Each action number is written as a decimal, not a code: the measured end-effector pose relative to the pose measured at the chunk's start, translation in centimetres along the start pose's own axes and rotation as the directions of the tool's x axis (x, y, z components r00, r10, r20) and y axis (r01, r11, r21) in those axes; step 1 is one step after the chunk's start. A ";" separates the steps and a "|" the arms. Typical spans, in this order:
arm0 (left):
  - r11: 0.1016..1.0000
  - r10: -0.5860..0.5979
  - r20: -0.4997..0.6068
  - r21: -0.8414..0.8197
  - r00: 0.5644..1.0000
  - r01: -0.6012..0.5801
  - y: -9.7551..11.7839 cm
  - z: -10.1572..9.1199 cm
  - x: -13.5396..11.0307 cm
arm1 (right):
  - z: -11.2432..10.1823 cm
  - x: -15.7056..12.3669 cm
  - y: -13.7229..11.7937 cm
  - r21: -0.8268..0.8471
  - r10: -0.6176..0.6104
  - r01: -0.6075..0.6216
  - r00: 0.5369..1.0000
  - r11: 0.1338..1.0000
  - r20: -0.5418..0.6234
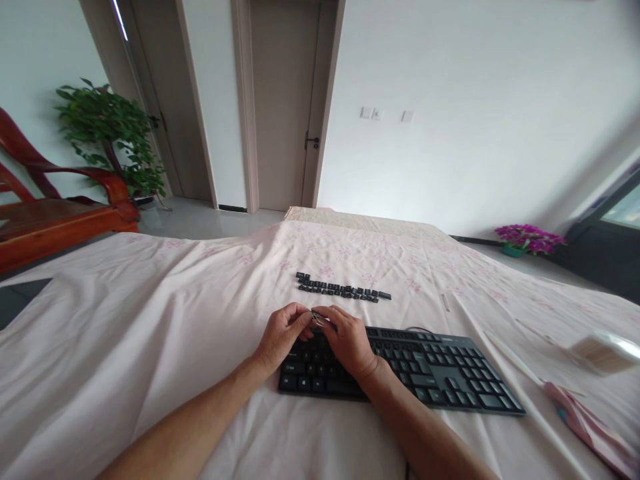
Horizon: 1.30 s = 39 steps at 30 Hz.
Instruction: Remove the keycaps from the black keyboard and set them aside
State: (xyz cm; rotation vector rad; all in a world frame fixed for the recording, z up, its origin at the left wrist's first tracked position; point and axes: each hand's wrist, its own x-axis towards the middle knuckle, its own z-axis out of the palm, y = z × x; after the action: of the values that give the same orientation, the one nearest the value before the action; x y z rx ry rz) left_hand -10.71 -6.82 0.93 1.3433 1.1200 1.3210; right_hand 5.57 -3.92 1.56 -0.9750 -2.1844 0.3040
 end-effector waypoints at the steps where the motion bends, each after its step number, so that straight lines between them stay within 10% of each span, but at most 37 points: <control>1: 1.000 0.001 0.005 -0.001 1.000 -0.001 0.0 0.0 0.0 | 0.0 0.0 0.0 0.004 0.001 -0.001 1.000 1.000 -0.003; 39: 1.000 -0.004 -0.048 -0.024 0.999 0.003 -0.5 0.1 0.2 | 0.3 0.3 0.4 0.207 0.114 -0.090 0.987 0.974 -0.110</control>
State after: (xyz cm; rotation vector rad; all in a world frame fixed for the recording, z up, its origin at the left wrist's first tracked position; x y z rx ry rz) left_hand -10.56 -6.51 0.52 1.2979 1.1356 1.3665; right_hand 5.42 -3.43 1.34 -0.9676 -1.9545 0.4918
